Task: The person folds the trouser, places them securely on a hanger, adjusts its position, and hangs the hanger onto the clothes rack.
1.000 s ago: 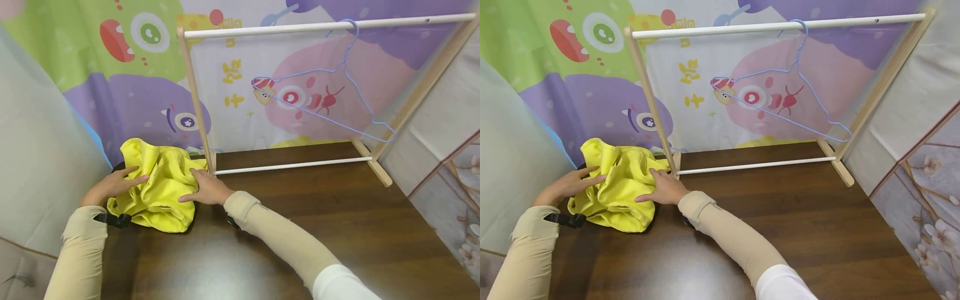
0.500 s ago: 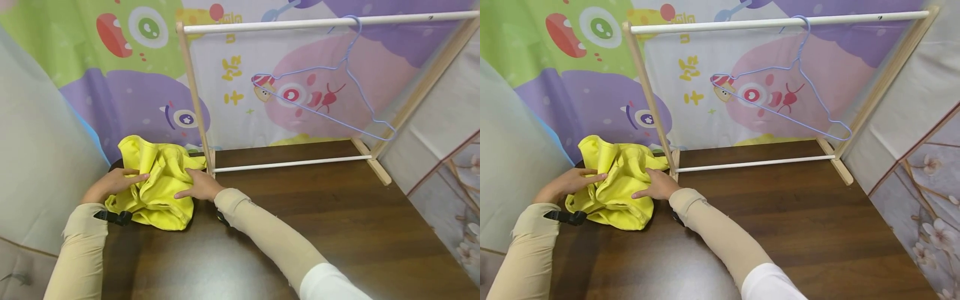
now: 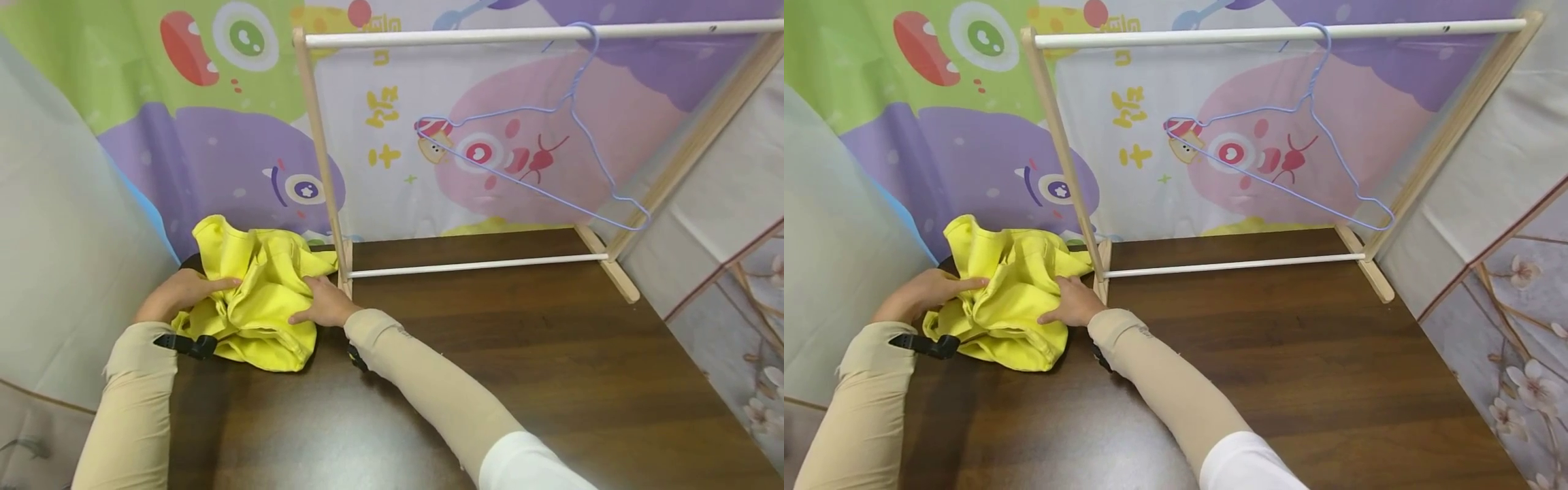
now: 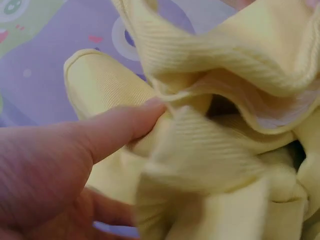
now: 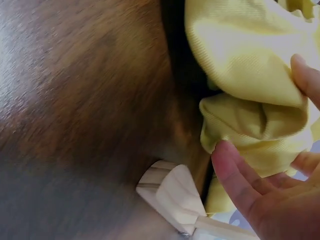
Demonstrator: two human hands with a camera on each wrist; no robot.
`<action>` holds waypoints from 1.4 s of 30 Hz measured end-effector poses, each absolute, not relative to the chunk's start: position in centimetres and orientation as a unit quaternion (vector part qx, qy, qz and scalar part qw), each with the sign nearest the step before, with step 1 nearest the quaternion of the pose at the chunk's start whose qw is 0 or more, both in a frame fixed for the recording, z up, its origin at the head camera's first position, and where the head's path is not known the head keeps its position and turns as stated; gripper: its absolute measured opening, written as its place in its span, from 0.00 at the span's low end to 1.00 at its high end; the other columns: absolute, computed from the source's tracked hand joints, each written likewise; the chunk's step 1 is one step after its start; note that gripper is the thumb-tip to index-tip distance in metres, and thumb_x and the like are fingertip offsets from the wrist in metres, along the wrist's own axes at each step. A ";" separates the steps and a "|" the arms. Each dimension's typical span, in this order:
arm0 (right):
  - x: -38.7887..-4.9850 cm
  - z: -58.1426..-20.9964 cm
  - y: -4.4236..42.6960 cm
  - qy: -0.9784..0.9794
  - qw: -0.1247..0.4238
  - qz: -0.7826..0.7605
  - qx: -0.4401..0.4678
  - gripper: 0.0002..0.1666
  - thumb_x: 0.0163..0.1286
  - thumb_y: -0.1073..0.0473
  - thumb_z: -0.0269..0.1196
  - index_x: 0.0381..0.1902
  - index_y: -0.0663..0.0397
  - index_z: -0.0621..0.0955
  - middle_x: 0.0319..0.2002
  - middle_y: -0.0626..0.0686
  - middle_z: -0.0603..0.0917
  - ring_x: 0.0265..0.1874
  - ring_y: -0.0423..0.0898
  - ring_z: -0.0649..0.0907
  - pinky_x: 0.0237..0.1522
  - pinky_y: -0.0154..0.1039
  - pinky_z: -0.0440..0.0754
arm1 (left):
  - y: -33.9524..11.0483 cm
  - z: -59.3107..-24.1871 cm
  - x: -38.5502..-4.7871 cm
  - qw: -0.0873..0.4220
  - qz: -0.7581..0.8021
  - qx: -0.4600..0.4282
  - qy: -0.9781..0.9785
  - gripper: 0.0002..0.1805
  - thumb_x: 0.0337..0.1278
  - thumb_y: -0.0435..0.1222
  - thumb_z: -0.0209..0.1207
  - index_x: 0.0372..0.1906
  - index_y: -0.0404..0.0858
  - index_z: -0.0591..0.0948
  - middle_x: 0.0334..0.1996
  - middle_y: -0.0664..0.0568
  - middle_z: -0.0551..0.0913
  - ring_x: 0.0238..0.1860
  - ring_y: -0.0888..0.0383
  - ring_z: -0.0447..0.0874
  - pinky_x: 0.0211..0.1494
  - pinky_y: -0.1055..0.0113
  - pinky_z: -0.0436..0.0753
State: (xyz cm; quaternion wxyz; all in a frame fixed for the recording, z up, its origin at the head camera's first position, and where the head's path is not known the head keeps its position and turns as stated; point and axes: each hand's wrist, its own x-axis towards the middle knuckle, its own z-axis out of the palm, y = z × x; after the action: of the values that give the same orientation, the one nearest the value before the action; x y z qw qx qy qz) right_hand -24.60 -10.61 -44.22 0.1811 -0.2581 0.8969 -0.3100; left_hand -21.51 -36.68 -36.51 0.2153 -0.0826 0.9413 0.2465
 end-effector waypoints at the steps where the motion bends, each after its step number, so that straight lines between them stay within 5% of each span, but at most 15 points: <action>1: -24.6 -44.3 -10.6 0.897 0.178 -0.309 -0.260 0.54 0.60 0.41 0.69 0.76 0.53 0.58 0.72 0.57 0.63 0.68 0.50 0.67 0.65 0.40 0.66 | -36.7 -36.5 -21.5 0.215 0.254 -0.092 0.938 0.43 0.56 0.68 0.52 0.38 0.25 0.71 0.32 0.41 0.70 0.34 0.49 0.73 0.34 0.63 0.73; 5: -24.6 -44.6 -10.6 0.896 0.167 -0.310 -0.270 0.49 0.63 0.42 0.68 0.75 0.52 0.60 0.71 0.54 0.66 0.69 0.49 0.66 0.66 0.39 0.65 | -37.0 -36.8 -21.4 0.213 0.293 -0.123 0.924 0.50 0.57 0.66 0.54 0.53 0.17 0.68 0.42 0.32 0.72 0.36 0.46 0.76 0.33 0.58 0.79; 9: -24.5 -44.9 -10.4 0.896 0.161 -0.310 -0.273 0.47 0.64 0.44 0.67 0.74 0.52 0.62 0.70 0.52 0.67 0.68 0.48 0.68 0.66 0.39 0.66 | -37.2 -37.5 -21.6 0.203 0.316 -0.127 0.918 0.40 0.59 0.60 0.58 0.47 0.22 0.71 0.35 0.38 0.73 0.29 0.49 0.77 0.30 0.55 0.81; 13: -24.7 -45.0 -10.0 0.896 0.162 -0.308 -0.276 0.44 0.65 0.46 0.67 0.74 0.50 0.63 0.70 0.50 0.68 0.68 0.47 0.68 0.66 0.38 0.66 | -37.2 -37.9 -21.7 0.184 0.304 -0.114 0.928 0.41 0.59 0.56 0.60 0.51 0.17 0.71 0.42 0.30 0.74 0.35 0.45 0.79 0.32 0.56 0.83; 23: -24.6 -45.4 -10.1 0.894 0.134 -0.323 -0.280 0.38 0.64 0.51 0.69 0.70 0.51 0.70 0.67 0.50 0.72 0.66 0.46 0.71 0.64 0.35 0.67 | -37.1 -38.6 -21.3 0.094 0.256 -0.109 0.956 0.25 0.53 0.47 0.67 0.28 0.25 0.77 0.27 0.38 0.77 0.29 0.44 0.77 0.29 0.58 0.77; 28: -24.4 -46.0 -10.0 0.891 0.110 -0.343 -0.275 0.33 0.63 0.54 0.70 0.65 0.52 0.75 0.63 0.50 0.76 0.63 0.46 0.74 0.62 0.34 0.69 | -37.2 -39.2 -21.3 0.077 0.239 -0.094 0.963 0.28 0.53 0.47 0.67 0.39 0.21 0.81 0.33 0.32 0.80 0.34 0.41 0.77 0.34 0.56 0.76; 36: -24.5 -46.8 -9.9 0.884 0.095 -0.347 -0.298 0.30 0.66 0.54 0.67 0.64 0.54 0.75 0.62 0.51 0.77 0.62 0.46 0.75 0.60 0.35 0.72 | -37.3 -39.6 -21.3 0.079 0.270 -0.108 0.953 0.35 0.57 0.45 0.65 0.54 0.17 0.73 0.47 0.23 0.75 0.43 0.36 0.76 0.43 0.50 0.77; 42: -23.8 -46.3 -10.1 0.879 0.084 -0.350 -0.313 0.27 0.67 0.55 0.66 0.63 0.54 0.76 0.60 0.51 0.78 0.60 0.45 0.76 0.58 0.34 0.72 | -37.8 -39.7 -20.8 0.067 0.289 -0.122 0.947 0.34 0.55 0.44 0.66 0.53 0.16 0.76 0.46 0.24 0.77 0.41 0.38 0.77 0.40 0.55 0.77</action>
State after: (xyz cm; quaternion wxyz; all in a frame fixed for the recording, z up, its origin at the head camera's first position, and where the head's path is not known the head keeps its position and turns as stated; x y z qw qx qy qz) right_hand -23.82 -10.11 -46.34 0.0838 -0.3135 0.8789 -0.3497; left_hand -20.83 -37.82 -39.73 0.0667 -0.1218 0.9472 0.2891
